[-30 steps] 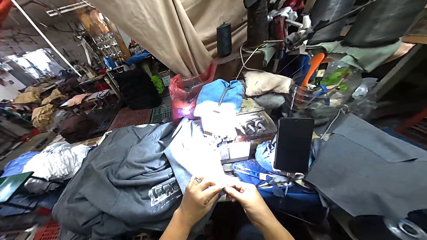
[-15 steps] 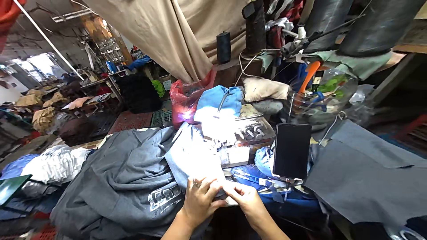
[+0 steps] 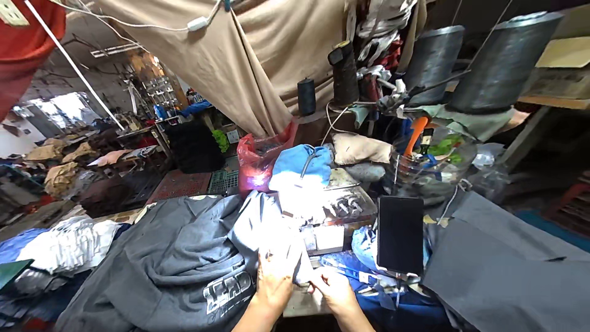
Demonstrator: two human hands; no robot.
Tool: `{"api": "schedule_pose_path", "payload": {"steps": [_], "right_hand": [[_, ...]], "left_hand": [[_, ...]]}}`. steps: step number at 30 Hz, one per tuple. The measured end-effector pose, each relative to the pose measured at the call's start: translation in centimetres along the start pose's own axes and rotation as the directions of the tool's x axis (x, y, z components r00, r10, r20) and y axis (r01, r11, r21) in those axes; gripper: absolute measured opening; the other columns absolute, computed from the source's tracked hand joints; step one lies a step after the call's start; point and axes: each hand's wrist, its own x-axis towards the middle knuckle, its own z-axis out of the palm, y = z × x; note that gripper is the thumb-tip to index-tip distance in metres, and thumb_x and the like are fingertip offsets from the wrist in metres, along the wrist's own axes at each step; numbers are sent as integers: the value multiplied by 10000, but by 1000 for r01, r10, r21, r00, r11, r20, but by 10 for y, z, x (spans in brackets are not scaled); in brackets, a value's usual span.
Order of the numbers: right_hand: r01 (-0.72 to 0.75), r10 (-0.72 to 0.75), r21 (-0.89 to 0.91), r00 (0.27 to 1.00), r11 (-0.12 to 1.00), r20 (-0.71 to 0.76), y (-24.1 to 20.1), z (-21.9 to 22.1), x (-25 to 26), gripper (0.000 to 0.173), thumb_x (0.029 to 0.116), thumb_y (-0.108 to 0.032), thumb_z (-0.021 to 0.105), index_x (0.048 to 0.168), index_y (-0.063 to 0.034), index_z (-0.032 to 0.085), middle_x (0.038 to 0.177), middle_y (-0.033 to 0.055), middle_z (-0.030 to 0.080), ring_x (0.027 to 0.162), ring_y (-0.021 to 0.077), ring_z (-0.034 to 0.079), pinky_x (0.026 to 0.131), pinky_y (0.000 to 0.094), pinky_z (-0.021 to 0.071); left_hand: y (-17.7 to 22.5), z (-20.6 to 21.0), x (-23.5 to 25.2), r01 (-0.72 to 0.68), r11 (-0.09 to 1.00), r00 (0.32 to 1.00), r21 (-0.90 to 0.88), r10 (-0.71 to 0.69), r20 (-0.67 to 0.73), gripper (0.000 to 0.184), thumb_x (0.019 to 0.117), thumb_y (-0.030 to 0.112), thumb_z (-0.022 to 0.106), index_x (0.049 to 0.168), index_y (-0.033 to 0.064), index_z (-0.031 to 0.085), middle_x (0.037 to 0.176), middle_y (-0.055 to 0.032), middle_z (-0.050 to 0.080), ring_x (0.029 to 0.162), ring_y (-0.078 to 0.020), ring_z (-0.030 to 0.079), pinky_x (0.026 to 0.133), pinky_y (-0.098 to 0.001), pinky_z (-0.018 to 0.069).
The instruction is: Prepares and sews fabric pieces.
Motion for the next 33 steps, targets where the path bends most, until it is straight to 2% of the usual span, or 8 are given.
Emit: {"api": "schedule_pose_path", "payload": {"steps": [6, 13, 16, 18, 25, 27, 29, 33], "right_hand": [[-100, 101, -59, 995, 993, 12, -16, 14, 61, 156, 1002, -107, 590, 938, 20, 655, 646, -10, 641, 537, 66, 601, 552, 237, 528], [-204, 202, -38, 978, 978, -57, -22, 21, 65, 182, 1060, -106, 511, 1019, 54, 588, 570, 15, 564, 429, 82, 520, 443, 230, 468], [-186, 184, -48, 982, 981, -45, -21, 19, 66, 208, 1071, -130, 492, 1040, 54, 587, 606, 8, 573, 452, 70, 518, 459, 228, 467], [-139, 138, -23, 990, 990, -28, -16, 18, 69, 233, 1061, -165, 506, 1122, 42, 593, 678, 4, 606, 495, 69, 547, 467, 230, 487], [-189, 189, 42, 982, 981, 13, 0, 15, 71, 138, 1036, -83, 518, 1034, 41, 579, 632, 21, 603, 466, 84, 535, 446, 229, 459], [-212, 211, 31, 977, 977, 16, -5, 15, 70, 113, 1028, -49, 527, 1026, 50, 581, 626, 30, 610, 462, 92, 542, 450, 236, 467], [-155, 153, -80, 988, 985, -27, -10, 15, 68, 140, 999, -62, 580, 1062, 61, 608, 700, 41, 642, 541, 96, 588, 515, 252, 511], [85, -153, -480, 983, 873, -105, -21, 12, 53, 364, 919, -212, 724, 1145, 72, 695, 1044, 215, 714, 1006, 312, 684, 944, 487, 532]], "left_hand": [[-6, -25, 30, 88, 961, 993, -261, -65, 96, 345, 999, 96, 522, 1244, 162, 757, 1316, -53, 711, 1268, -336, 630, 1120, -582, 397], [-14, -22, 37, 172, 924, 983, -341, -138, 124, 320, 983, 106, 536, 1176, 198, 773, 1327, -70, 689, 1337, -298, 560, 1153, -533, 367], [-11, -50, 55, 276, 910, 892, -311, -121, 436, 382, 1033, 88, 470, 1334, 148, 697, 1428, -93, 629, 1407, -310, 497, 1201, -519, 293], [-19, -21, 51, 210, 946, 921, -248, -106, 375, 389, 1017, 90, 462, 1330, 138, 688, 1374, -114, 663, 1334, -355, 566, 1145, -574, 376], [-36, 20, 63, 320, 852, 935, -415, -216, 280, 455, 1047, 274, 495, 1456, 89, 565, 1564, -136, 477, 1480, -361, 385, 1171, -648, 291], [-29, -4, 63, 336, 895, 878, -292, -186, 440, 470, 1049, 177, 468, 1510, 97, 505, 1606, -155, 416, 1500, -403, 344, 1173, -673, 280], [-20, -39, 67, 403, 880, 771, -253, -176, 613, 474, 1060, 135, 451, 1529, 79, 483, 1608, -176, 411, 1517, -397, 316, 1240, -605, 186], [-12, -51, 48, 383, 875, 814, -296, -168, 557, 424, 1019, 113, 486, 1422, 46, 601, 1476, -199, 558, 1416, -368, 484, 1187, -512, 371]]}}
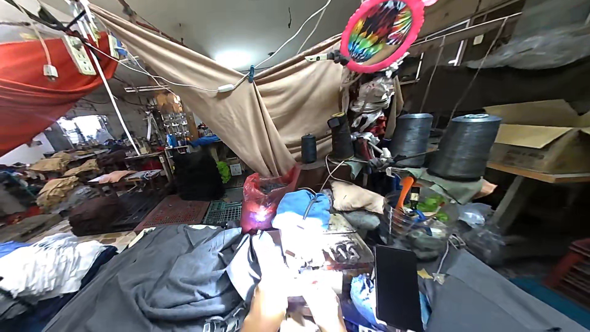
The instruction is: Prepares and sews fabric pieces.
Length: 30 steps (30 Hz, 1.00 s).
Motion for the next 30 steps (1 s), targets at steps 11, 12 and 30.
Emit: {"api": "schedule_pose_path", "payload": {"steps": [11, 12, 30], "right_hand": [[317, -306, -166, 948, 934, 89, 11, -17, -17, 235, 879, -221, 731, 982, -18, 789, 1011, 175, 750, 1009, 353, 709, 915, 537, 549], [271, -259, -209, 962, 940, 82, 9, -21, -15, 251, 882, -245, 734, 994, -28, 792, 1017, 166, 756, 1014, 353, 713, 911, 552, 549], [0, 12, 276, 999, 961, -41, 46, -22, -47, 185, 956, -177, 637, 919, 0, 676, 752, 0, 634, 595, 35, 565, 559, 231, 506]], "left_hand": [[16, -7, -32, -14, 999, 992, -38, 18, 122, 331, 1049, 199, 513, 1191, -26, 709, 1153, -228, 720, 1137, -387, 679, 1022, -533, 500], [14, -3, -30, -22, 998, 995, -53, 27, 92, 320, 1045, 196, 523, 1166, -30, 715, 1128, -224, 725, 1119, -378, 687, 1009, -526, 513], [38, -10, -112, -347, 903, 834, -252, 174, -524, 134, 906, 123, 659, 949, 15, 727, 695, -128, 688, 596, -286, 687, 540, -489, 554]]}}
